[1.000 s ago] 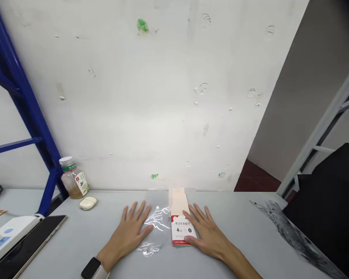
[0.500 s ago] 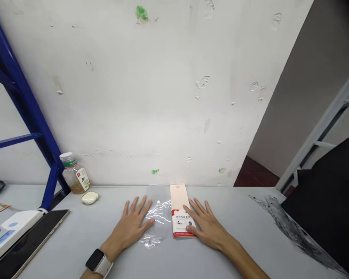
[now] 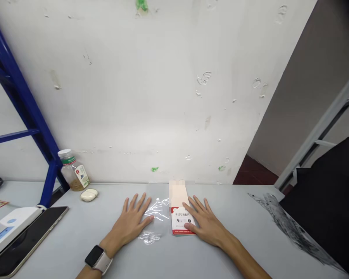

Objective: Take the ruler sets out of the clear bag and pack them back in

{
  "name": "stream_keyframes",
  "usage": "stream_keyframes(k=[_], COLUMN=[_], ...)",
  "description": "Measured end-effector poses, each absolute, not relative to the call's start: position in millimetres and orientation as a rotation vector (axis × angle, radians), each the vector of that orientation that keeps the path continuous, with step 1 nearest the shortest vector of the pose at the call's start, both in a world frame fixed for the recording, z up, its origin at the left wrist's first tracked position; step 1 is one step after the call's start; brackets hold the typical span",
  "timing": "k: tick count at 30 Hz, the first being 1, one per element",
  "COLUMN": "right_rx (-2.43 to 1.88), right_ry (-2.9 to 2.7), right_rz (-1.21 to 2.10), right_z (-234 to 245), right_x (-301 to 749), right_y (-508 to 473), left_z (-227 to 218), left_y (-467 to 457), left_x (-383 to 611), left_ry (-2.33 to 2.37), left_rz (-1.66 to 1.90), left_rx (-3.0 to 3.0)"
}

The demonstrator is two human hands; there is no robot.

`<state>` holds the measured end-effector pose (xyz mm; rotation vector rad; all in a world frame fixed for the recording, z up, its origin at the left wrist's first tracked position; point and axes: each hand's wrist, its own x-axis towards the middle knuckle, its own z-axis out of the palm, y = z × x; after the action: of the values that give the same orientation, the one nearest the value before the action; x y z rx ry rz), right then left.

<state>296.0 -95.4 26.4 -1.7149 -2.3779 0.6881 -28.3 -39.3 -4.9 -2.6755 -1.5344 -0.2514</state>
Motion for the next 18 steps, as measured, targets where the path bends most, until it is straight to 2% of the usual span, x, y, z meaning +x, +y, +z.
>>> stream_keyframes(k=[18], right_rx=[-1.716], right_ry=[-2.364], right_rz=[0.692], right_z=[28.2], right_x=[295.2], right_y=[-96.6], left_z=[1.7], left_y=[-41.8], left_x=[-26.2], left_ry=[-1.584], left_rz=[-0.224], left_rx=[-2.711])
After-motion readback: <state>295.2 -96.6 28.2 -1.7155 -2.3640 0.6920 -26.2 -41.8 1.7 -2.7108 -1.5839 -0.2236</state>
